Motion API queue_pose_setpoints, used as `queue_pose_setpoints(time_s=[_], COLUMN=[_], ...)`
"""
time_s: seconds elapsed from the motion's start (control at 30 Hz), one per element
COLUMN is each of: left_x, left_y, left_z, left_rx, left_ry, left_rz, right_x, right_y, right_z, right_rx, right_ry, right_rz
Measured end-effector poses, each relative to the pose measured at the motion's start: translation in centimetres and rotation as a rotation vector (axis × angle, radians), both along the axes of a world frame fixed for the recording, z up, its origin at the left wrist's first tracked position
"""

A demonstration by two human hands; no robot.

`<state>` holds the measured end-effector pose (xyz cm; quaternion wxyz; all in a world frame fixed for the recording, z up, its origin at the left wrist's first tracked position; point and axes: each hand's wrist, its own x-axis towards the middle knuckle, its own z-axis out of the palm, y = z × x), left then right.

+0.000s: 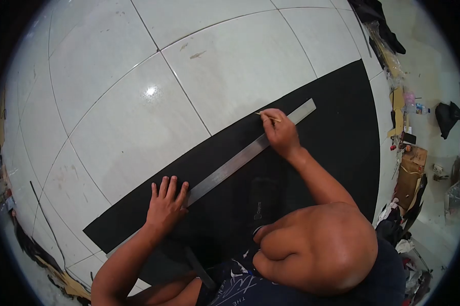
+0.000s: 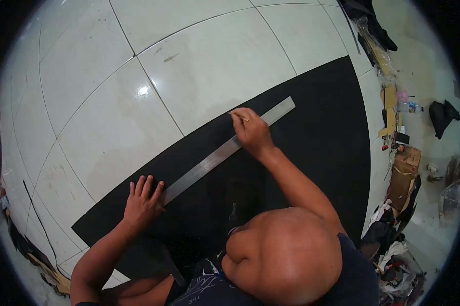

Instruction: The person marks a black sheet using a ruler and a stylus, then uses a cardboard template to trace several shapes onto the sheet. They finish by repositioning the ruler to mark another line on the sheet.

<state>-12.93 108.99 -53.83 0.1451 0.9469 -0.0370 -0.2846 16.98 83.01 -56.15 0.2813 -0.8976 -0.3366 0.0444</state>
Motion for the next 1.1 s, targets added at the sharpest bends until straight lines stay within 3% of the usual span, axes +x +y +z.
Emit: queue_pose_setpoints(time_s=[0.03,0.13,0.23,0.33,0.43,0.67,0.7,0.83,0.93,0.97,1.07,1.1], left_x=[0.2,0.0,0.4,0.2,0.4,0.1,0.2,-0.1,0.1,0.1,-0.6,-0.1], left_y=[-0.1,-0.2,-0.1,-0.2,-0.2,-0.1,-0.1,-0.2,0.1,0.1,-0.2,-0.1], left_z=[0.0,0.4,0.2,0.5,0.3,0.1,0.3,0.4,-0.3,-0.4,0.1,0.0], left_rx=[0.004,0.008,0.000,-0.006,-0.012,-0.004,-0.004,-0.007,-0.007,-0.007,-0.020,-0.020], left_ry=[0.007,0.029,0.012,0.035,0.021,0.008,0.010,0.034,-0.012,-0.011,0.010,-0.001], left_rz=[0.003,0.008,0.017,0.025,0.025,0.019,0.018,0.020,0.013,0.016,0.025,0.028], right_x=[-0.2,0.2,-0.1,0.8,1.0,1.7,0.8,3.1,2.2,2.0,2.9,3.3], right_y=[0.0,-0.2,-0.2,0.1,-0.4,-0.6,-0.5,-1.2,-2.2,-3.0,-0.8,-1.4], right_z=[-0.1,-0.1,0.0,2.3,0.8,1.2,0.9,1.6,-1.3,-2.4,2.9,2.4], right_rx=[0.080,0.025,-0.045,-0.263,-0.159,-0.272,-0.221,-0.132,-0.117,-0.171,-0.081,-0.039], right_ry=[0.130,0.127,-0.244,-0.415,-0.412,-0.370,-0.322,0.184,0.163,-0.202,0.303,0.268], right_rz=[-0.054,-0.169,0.304,0.228,0.300,0.251,0.330,-0.278,-0.144,0.140,-0.375,-0.307])
